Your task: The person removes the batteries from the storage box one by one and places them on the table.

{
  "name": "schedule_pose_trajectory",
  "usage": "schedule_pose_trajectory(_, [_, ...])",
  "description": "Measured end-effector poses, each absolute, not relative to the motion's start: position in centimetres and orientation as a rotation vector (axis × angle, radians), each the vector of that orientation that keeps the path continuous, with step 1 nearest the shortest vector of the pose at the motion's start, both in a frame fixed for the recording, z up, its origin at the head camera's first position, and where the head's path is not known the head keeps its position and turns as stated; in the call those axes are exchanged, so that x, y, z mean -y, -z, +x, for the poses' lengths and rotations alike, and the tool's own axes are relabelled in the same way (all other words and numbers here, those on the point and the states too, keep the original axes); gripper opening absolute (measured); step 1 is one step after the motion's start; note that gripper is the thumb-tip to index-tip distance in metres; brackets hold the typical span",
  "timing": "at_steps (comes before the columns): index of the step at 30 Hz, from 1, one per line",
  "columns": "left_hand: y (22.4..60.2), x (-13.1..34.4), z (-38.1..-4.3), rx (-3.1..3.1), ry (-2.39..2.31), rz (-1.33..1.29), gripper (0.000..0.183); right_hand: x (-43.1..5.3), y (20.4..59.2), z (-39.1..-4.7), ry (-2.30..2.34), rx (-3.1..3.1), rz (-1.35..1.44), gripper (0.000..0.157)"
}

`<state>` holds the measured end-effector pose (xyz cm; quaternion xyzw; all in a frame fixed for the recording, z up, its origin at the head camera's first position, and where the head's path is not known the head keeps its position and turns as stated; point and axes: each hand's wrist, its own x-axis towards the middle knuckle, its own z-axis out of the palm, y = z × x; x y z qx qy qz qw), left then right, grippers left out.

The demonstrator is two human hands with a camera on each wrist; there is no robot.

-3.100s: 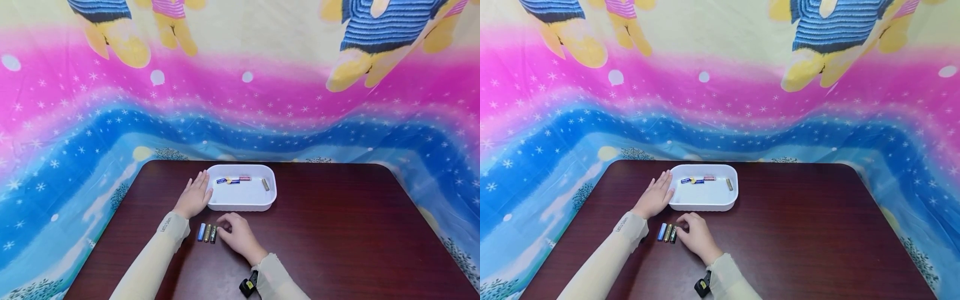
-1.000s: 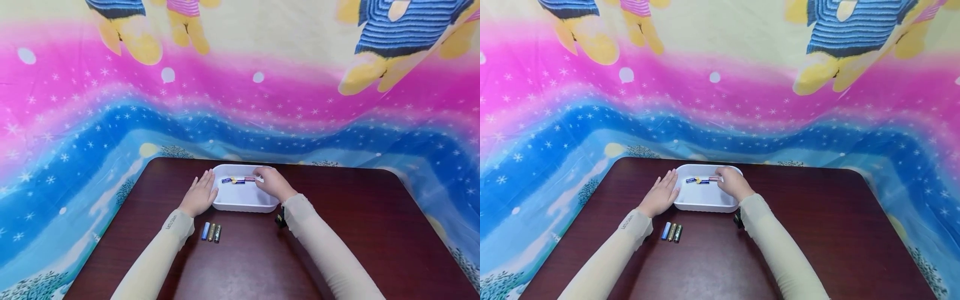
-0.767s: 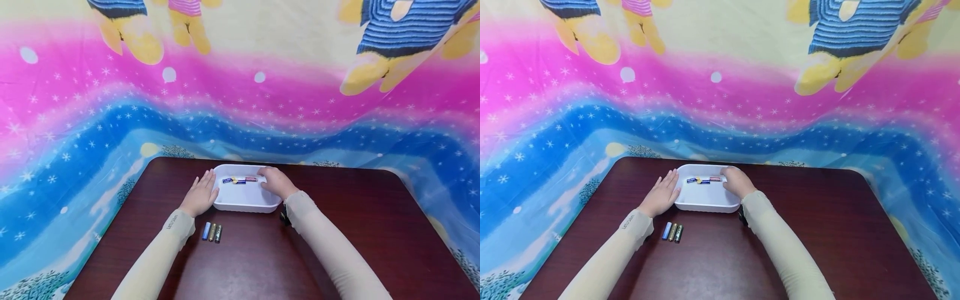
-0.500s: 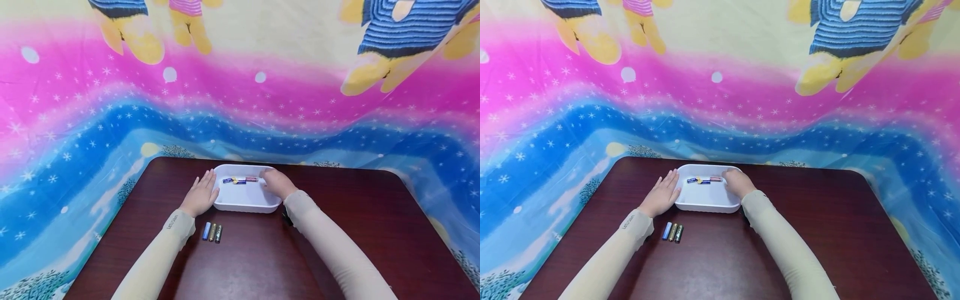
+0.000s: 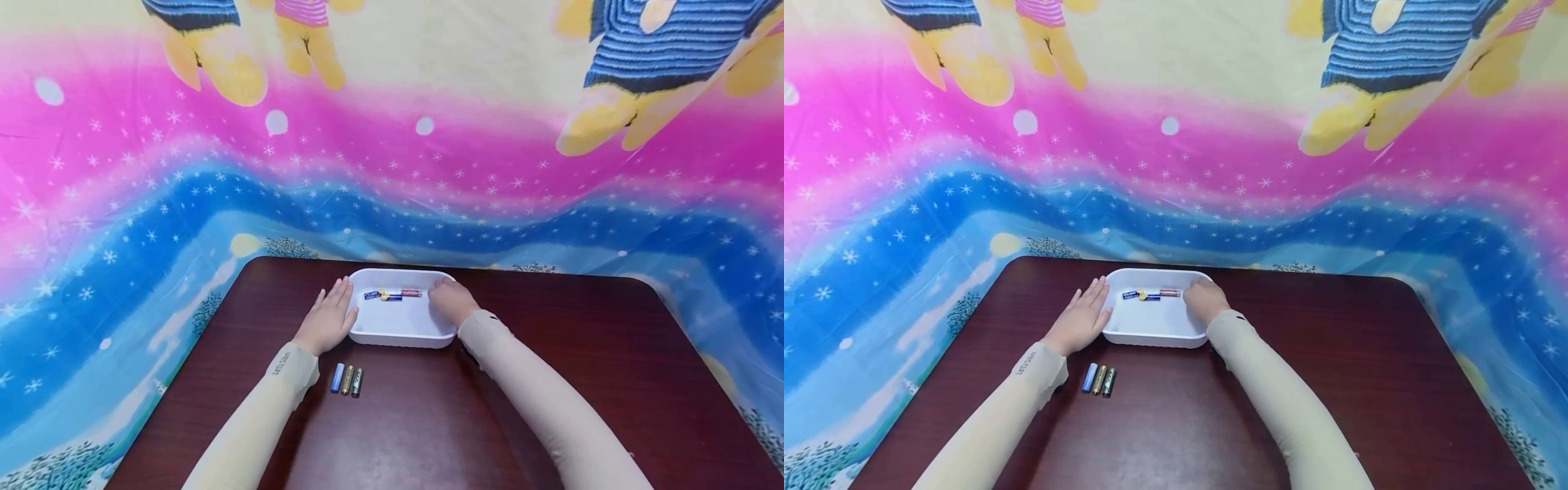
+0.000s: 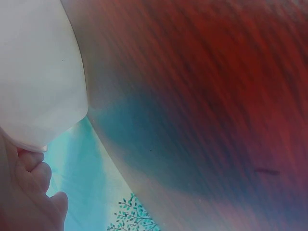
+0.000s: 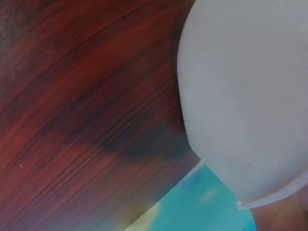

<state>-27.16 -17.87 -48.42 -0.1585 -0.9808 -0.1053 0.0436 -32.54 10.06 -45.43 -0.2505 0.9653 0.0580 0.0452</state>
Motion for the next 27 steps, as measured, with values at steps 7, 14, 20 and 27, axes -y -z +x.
schedule_pose_trajectory(7, [48.3, 17.8, -27.1, 2.986, 0.311, -0.496, 0.061, -9.9, 45.6, -32.2, -0.437, -2.944, -0.900, 0.017])
schedule_pose_trajectory(14, [48.2, 17.8, -27.1, 2.993, 0.305, -0.495, 0.060, -9.8, 45.0, -32.0, -0.441, -2.922, -0.902, 0.017])
schedule_pose_trajectory(20, [48.2, 17.8, -27.1, 2.994, 0.302, -0.492, 0.060, -9.8, 44.6, -31.9, -0.457, -2.900, -0.910, 0.017])
schedule_pose_trajectory(27, [48.3, 17.8, -27.1, 3.001, 0.314, -0.486, 0.061, -10.1, 45.0, -32.3, -0.419, -2.896, -0.913, 0.017])
